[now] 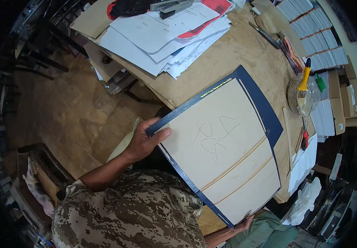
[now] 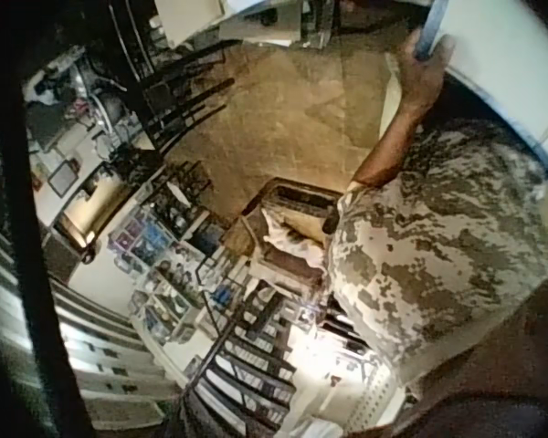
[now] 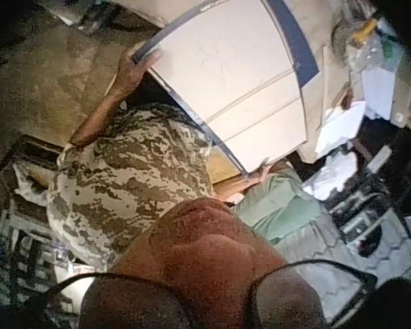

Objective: Assembling and finishing hardbound books by applying covers and checking pages.

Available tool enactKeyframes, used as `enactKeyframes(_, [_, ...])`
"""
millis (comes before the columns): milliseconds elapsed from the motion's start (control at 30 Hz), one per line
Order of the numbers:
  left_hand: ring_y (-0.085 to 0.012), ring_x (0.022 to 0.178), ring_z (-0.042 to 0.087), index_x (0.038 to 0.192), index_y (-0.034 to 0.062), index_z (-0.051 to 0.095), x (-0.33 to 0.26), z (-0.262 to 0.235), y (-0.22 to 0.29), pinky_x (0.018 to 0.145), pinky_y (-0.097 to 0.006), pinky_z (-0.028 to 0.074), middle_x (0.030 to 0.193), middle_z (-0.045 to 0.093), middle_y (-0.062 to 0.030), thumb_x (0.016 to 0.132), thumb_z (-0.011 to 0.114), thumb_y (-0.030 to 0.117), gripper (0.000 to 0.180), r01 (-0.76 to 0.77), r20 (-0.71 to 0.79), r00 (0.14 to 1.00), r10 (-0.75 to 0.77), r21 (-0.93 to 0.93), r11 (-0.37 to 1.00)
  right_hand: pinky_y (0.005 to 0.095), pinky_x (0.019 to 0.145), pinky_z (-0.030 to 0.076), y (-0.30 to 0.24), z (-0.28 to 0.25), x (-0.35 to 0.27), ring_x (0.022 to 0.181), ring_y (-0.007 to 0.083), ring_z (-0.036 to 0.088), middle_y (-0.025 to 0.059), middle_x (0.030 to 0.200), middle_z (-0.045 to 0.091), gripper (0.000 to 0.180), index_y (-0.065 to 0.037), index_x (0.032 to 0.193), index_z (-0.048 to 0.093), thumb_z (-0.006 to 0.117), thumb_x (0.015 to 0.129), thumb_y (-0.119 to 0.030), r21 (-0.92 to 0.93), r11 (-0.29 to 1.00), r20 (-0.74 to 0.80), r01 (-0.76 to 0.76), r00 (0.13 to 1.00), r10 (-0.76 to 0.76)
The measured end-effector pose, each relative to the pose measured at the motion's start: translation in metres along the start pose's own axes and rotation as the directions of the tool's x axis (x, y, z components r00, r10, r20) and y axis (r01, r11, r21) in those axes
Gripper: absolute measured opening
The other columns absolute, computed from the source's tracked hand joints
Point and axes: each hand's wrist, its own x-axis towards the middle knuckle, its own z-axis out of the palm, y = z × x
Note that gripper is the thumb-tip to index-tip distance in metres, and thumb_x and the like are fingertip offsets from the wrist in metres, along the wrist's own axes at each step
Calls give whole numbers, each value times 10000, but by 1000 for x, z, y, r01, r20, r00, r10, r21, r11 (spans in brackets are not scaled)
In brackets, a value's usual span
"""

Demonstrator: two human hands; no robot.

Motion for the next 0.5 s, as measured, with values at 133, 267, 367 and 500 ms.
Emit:
enactKeyframes(133, [-48,616,350,752,101,535,1,0,-1,578,-214,294,670,435,76,950,641,203,246,2,-14,1000,-2,7,1000,408,992,507,4,-7,0,1211,266,612,127,1405,582,551,-61,1475,458,531,1010,-347,12,1000,-42,9,999,-8])
enactKeyframes(267, [-47,619,348,761,100,538,2,-2,-5,577,-214,291,676,434,76,960,634,203,243,8,-30,1000,-8,3,1000,399,978,514,11,-29,2,1197,263,617,127,1396,587,557,-50,1468,462,537,1007,-353,86,996,-90,-16,996,24])
enactKeyframes(367, [-45,623,346,783,95,548,3,-2,-7,581,-215,293,688,437,77,969,626,198,226,-5,-65,998,4,-17,1000,395,981,512,12,-33,3,1196,260,616,130,1399,584,555,-42,1470,458,534,1007,-340,98,995,-92,-20,995,29])
enactKeyframes(500, [-45,635,365,823,83,571,2,-1,-7,594,-209,307,713,464,71,976,620,198,197,-5,-104,995,1,-34,999,374,962,511,4,-13,-1,1142,243,631,123,1342,612,506,-34,1435,488,531,1010,-305,43,999,-127,-7,992,13])
